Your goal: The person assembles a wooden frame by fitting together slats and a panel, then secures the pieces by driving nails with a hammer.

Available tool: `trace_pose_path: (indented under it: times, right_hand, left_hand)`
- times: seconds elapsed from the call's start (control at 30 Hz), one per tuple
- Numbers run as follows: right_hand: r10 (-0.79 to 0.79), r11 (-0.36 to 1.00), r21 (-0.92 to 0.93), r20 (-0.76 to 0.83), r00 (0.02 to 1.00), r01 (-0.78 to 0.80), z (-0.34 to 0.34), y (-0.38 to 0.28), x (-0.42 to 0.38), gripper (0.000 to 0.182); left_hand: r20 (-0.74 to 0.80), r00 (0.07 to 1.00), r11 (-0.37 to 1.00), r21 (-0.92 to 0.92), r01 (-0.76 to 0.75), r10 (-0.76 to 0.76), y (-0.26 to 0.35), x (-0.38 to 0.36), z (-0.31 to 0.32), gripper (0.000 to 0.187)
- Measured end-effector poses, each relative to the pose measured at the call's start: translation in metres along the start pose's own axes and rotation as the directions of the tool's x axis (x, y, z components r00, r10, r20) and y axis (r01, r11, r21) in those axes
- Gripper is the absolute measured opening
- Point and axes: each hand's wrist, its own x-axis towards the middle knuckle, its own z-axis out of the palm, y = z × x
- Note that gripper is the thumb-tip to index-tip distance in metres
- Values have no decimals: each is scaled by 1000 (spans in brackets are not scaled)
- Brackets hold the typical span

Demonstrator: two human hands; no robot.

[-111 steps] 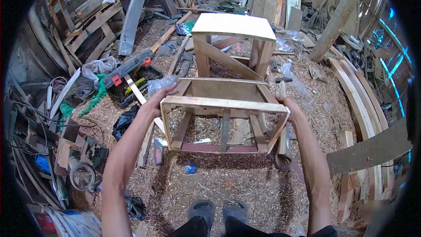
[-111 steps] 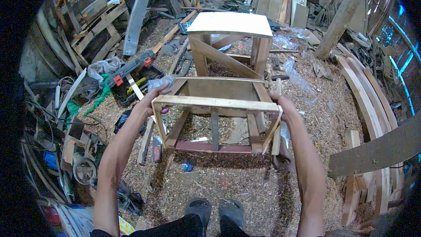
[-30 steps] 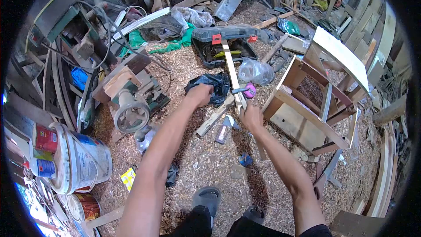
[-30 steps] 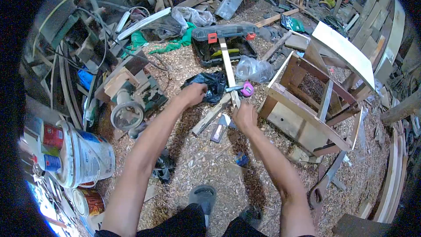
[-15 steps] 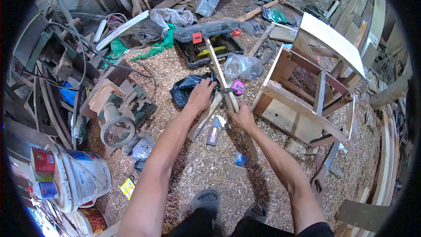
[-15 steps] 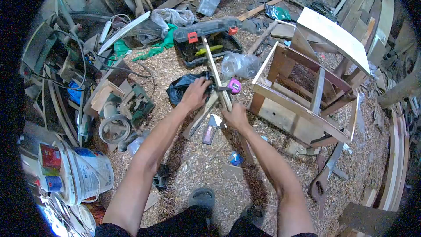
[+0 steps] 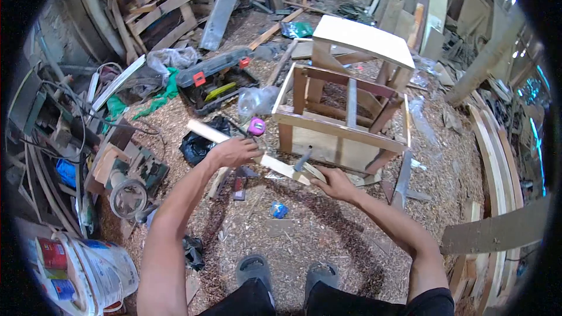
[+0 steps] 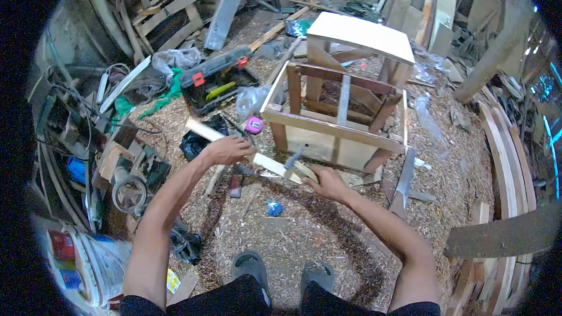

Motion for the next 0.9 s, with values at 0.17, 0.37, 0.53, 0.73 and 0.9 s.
trace_pose_path:
  times: [0.17,0.37,0.53,0.73,0.9]
  right_hand:
    - [130,901,-410,-55,990,-141,5,63,-75,27]
    - [259,854,-494,135,956,-162,28,77,-110,36]
    - [20,916,-393,-156,988,-81,24,70,-111,56]
    - [-4,996,-92,28,1000,7,-58,-21,-120,67]
    - [333,942,-14,-77,940,-335,-148,-38,-127,32]
  left_hand:
    - [17,1000,993,-121,-12,14,7,-16,-7,50]
    - [144,990,991,-133,12,7,36,9,-17,68]
    - [55,992,973,-207,-98,112,63,45,-19,68]
    - [-48,987,958,-237,-160,153,109,86,-46,55]
    - [-199,976,950,-280,-139,84,89,111,-117,43]
